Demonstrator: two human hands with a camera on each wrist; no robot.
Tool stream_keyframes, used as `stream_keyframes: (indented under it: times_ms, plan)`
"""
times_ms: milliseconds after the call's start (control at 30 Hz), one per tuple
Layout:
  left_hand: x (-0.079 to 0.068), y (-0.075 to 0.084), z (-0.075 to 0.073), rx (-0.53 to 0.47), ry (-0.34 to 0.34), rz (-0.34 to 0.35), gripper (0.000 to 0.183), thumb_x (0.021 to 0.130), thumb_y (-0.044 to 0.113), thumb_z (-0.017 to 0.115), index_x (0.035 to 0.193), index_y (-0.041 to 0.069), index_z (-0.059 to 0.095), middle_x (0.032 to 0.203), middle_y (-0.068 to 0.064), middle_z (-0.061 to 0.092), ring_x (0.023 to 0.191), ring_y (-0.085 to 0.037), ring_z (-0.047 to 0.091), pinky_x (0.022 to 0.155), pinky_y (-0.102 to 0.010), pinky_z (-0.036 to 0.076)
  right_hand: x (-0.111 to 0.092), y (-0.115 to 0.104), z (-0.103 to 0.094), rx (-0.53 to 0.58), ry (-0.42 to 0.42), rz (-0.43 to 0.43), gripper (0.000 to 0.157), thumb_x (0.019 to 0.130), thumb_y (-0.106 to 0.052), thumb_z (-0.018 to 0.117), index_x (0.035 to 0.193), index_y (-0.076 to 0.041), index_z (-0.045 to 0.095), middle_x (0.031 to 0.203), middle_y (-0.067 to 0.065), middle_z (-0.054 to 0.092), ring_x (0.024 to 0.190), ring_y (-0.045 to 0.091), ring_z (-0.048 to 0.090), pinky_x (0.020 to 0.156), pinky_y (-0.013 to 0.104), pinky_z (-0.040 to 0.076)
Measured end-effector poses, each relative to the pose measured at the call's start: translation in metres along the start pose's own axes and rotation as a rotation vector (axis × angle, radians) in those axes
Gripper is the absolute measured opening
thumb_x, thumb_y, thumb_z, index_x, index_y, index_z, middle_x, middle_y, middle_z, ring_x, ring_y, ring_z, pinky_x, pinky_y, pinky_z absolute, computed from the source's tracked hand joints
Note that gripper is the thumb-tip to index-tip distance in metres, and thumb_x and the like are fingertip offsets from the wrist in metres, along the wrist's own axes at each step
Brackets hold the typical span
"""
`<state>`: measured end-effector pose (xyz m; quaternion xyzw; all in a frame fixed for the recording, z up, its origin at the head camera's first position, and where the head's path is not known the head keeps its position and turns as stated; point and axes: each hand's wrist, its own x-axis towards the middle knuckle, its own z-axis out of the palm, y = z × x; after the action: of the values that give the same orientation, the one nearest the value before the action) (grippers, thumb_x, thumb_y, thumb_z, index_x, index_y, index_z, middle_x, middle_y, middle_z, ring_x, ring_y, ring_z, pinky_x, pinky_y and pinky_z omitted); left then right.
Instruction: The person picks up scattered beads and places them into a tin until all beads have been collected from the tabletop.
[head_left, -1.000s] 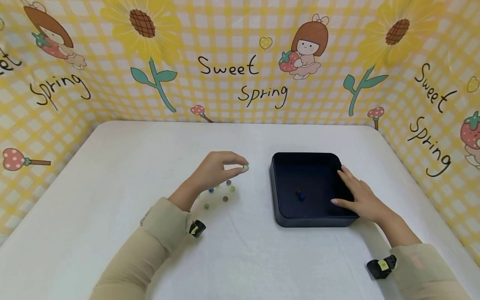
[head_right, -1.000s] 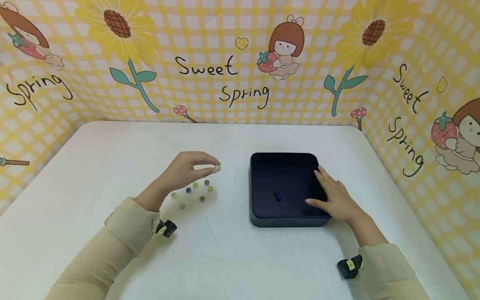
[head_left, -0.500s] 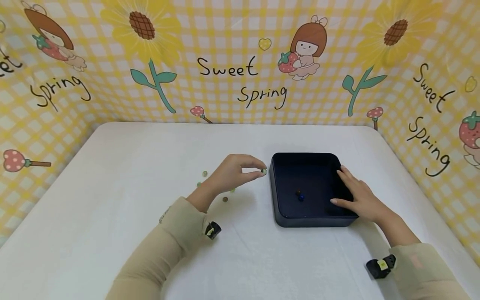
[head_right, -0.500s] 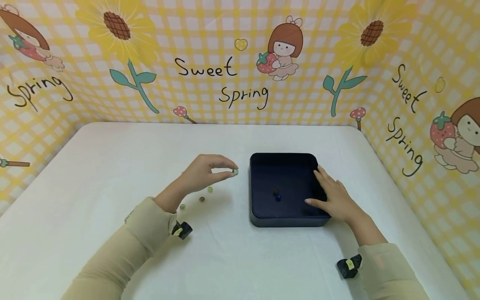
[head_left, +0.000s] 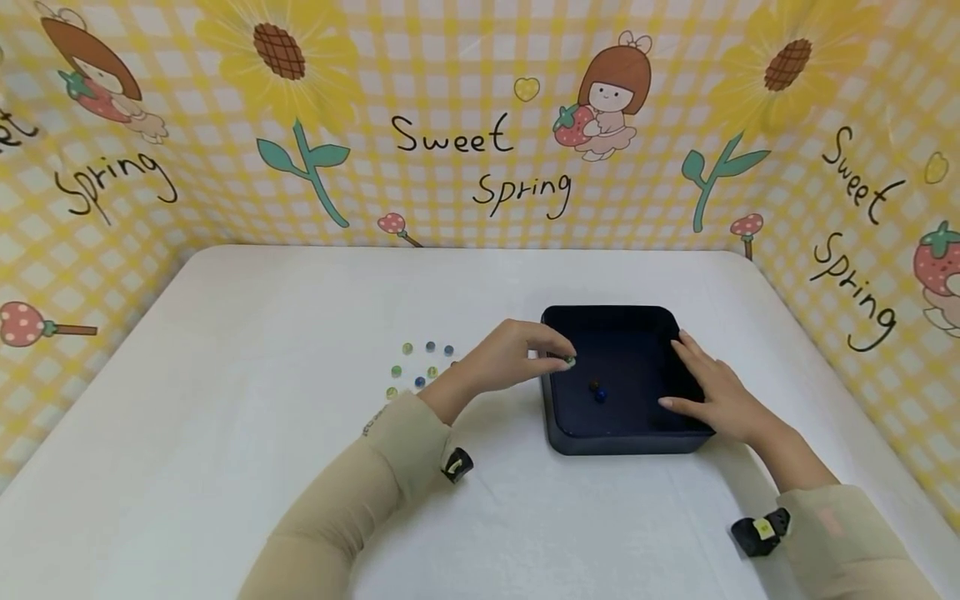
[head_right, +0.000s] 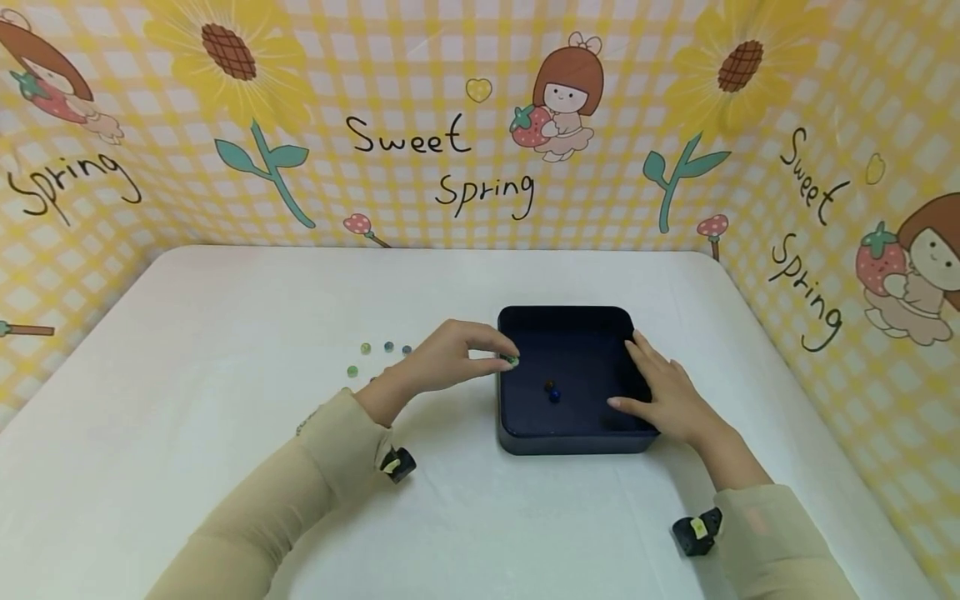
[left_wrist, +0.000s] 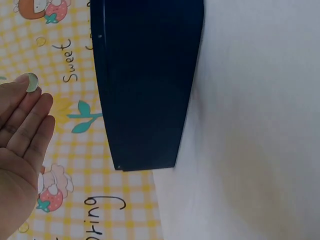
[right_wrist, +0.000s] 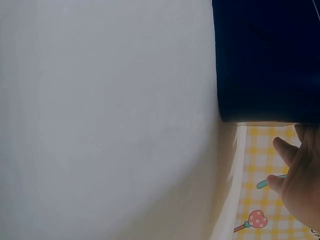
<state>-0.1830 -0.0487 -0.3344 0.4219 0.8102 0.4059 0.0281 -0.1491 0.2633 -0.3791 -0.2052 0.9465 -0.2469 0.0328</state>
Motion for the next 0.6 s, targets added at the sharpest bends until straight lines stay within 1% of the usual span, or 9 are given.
stream_keyframes:
  times_ms: [100, 267, 433, 600]
  plan:
    - [0.007, 0.000, 0.007, 0.003, -0.033, 0.004, 0.020, 0.082, 0.014, 0.060, 0.100, 0.007, 0.063, 0.097, 0.002, 0.061, 0.085, -0.003, 0.054, 0.071, -0.015, 0.044, 0.000, 0.000, 0.000, -0.002, 0.000, -0.002, 0.083, 0.081, -0.035, 0.058, 0.137, 0.001, 0.008, 0.142, 0.018, -0.001, 0.126, 0.038, 0.004, 0.095, 0.058, 0.001]
    - [0.016, -0.002, 0.018, -0.046, -0.086, -0.037, 0.022, 0.082, 0.015, 0.060, 0.101, 0.006, 0.062, 0.096, 0.001, 0.061, 0.085, -0.002, 0.055, 0.072, -0.012, 0.043, 0.001, 0.000, -0.001, -0.003, 0.000, -0.007, 0.083, 0.081, -0.035, 0.058, 0.137, 0.000, 0.007, 0.142, 0.018, -0.001, 0.126, 0.038, 0.003, 0.095, 0.058, 0.001]
    - [0.025, -0.004, 0.028, -0.072, -0.104, -0.045, 0.020, 0.081, 0.014, 0.061, 0.098, 0.005, 0.063, 0.094, 0.001, 0.062, 0.085, -0.002, 0.056, 0.071, -0.011, 0.043, 0.001, -0.001, 0.000, -0.004, -0.003, 0.001, 0.084, 0.081, -0.035, 0.058, 0.137, 0.000, 0.007, 0.142, 0.018, -0.001, 0.126, 0.038, 0.004, 0.095, 0.059, 0.001]
    - [0.034, -0.002, 0.034, -0.044, -0.122, -0.061, 0.020, 0.081, 0.017, 0.061, 0.098, 0.008, 0.063, 0.093, 0.004, 0.062, 0.083, 0.001, 0.055, 0.071, -0.009, 0.042, 0.000, -0.002, -0.001, -0.009, -0.007, 0.008, 0.083, 0.081, -0.036, 0.058, 0.138, 0.000, 0.007, 0.142, 0.018, -0.001, 0.126, 0.039, 0.005, 0.095, 0.059, 0.002]
